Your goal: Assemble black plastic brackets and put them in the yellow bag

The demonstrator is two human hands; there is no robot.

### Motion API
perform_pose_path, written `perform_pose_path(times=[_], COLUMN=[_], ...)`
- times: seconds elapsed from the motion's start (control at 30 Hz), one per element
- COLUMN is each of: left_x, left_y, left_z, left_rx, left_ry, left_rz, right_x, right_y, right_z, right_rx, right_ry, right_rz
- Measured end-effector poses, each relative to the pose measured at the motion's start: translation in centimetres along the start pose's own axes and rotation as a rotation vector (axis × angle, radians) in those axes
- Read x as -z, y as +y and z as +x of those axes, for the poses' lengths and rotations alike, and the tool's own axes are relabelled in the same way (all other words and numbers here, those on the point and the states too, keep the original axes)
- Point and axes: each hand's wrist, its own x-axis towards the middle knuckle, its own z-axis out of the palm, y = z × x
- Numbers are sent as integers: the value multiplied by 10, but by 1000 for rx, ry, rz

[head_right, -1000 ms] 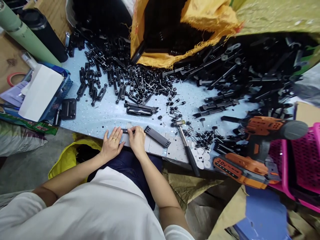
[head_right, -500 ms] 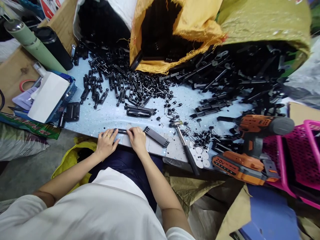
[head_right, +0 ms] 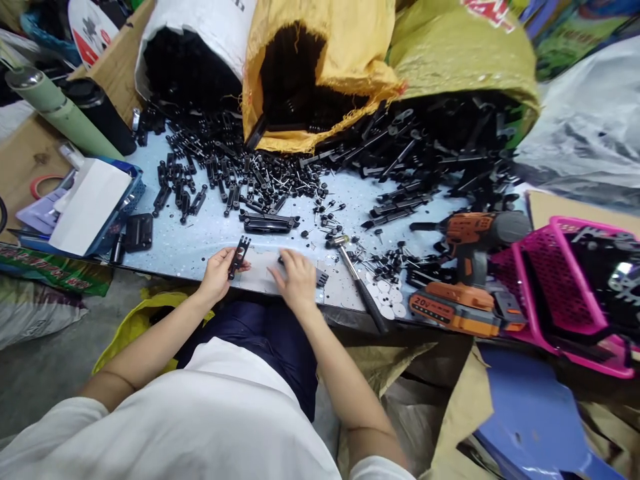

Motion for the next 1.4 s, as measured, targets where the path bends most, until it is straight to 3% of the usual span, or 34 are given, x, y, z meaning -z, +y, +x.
perform_pose_path(times=[0.1,0.2,0.37,0.53,0.67,0.8,0.9,1.03,1.1,1.2,1.27,1.33,1.4], left_x=[-6,-12,-30,-38,-32,-29,-38,-57,-61,-57,-50,-43,-37], left_y=[5,5,-2,-5,5,11,9,7,8,4,-4,-13,-19], left_z=[4,5,-3,-8,-8,-11,-19,-28,-26,-18,-13,-9,-7], left_rx=[129,150,84,-83,-386,-518,-599,-742,-785,-762,-657,-541,-534], left_ry=[-51,-109,-174,-216,-216,-277,-243,-13,-17,-129,-90,-21,-54], left_rz=[-71,-67,62,328,687,895,891,765,740,758,784,878,1062], right_x=[21,24,6,3,20,41,45,30,20,10,11,23,47], right_y=[34,44,10,-9,0,5,-2,-20,-27,-26,-15,7,38], right_z=[4,5,13,18,18,21,20,5,-5,-9,2,26,61], right_rx=[3,-57,-339,-341,-218,18,159,104,63,23,41,28,-126], right_ry=[-83,-165,-186,-291,-332,-368,-278,-71,0,-10,-117,-205,-109], right_rz=[-160,63,667,839,755,474,362,386,403,412,363,244,74])
